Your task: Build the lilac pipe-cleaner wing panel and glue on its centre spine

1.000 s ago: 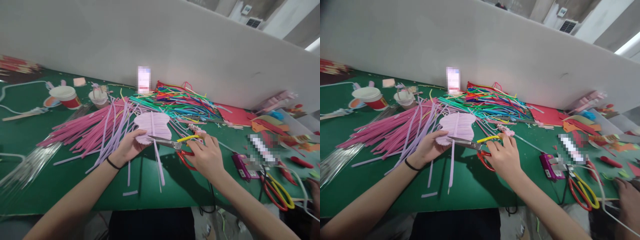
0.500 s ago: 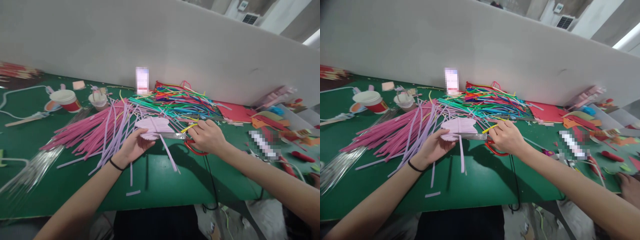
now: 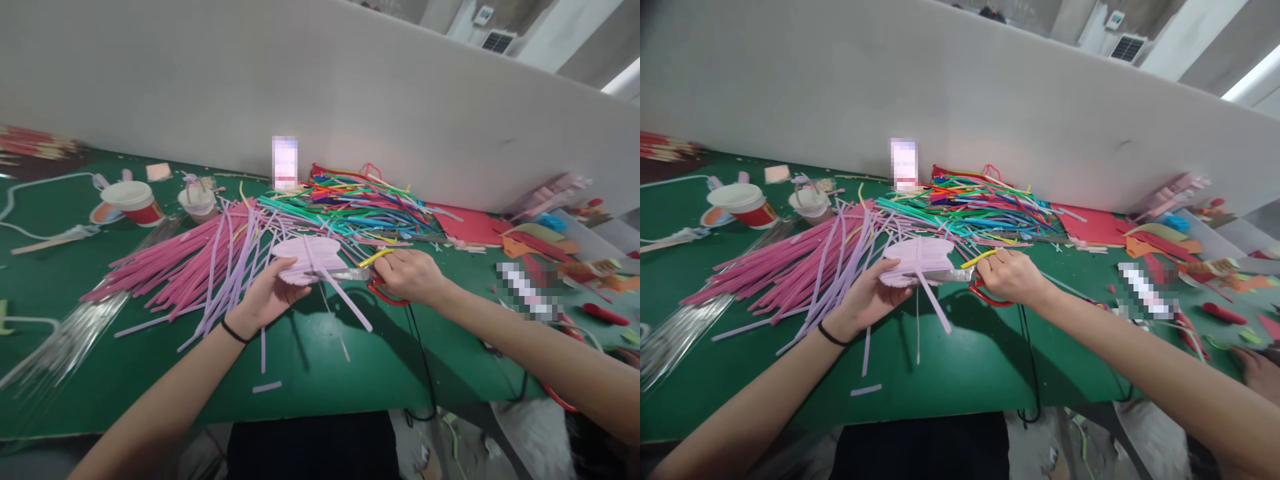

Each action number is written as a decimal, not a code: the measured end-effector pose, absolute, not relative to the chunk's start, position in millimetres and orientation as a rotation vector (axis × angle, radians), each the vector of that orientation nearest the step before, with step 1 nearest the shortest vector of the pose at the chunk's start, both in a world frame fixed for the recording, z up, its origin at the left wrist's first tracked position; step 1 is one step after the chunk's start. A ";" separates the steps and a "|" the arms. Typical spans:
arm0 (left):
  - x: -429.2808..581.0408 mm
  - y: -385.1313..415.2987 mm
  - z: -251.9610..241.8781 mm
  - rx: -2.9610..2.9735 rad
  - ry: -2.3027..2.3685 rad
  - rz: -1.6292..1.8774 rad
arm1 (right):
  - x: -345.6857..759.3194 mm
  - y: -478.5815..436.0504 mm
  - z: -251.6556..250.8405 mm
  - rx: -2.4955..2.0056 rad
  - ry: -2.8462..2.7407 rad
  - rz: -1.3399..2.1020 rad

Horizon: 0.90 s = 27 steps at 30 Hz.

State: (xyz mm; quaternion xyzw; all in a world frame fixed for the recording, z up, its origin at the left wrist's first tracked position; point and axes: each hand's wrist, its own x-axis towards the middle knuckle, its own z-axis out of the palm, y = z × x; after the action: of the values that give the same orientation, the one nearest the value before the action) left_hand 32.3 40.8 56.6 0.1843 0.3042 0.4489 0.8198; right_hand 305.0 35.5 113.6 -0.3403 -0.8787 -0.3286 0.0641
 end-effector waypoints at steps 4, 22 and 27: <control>31.1 42.8 54.7 0.393 0.618 0.923 | 308.2 38.6 122.7 -1.042 -2.647 -1.027; 28.6 51.4 51.2 0.650 0.769 1.218 | 272.0 -28.5 64.0 -2.395 -2.229 -0.032; 30.2 49.9 49.1 0.674 0.777 1.201 | 260.5 -24.2 70.0 -1.913 -1.992 0.211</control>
State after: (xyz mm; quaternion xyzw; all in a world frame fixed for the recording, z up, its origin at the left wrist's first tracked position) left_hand 30.2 49.9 49.1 0.3030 0.3493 0.5400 0.7032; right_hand 260.5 -24.2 70.0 -0.6787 -0.7068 0.0750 0.1849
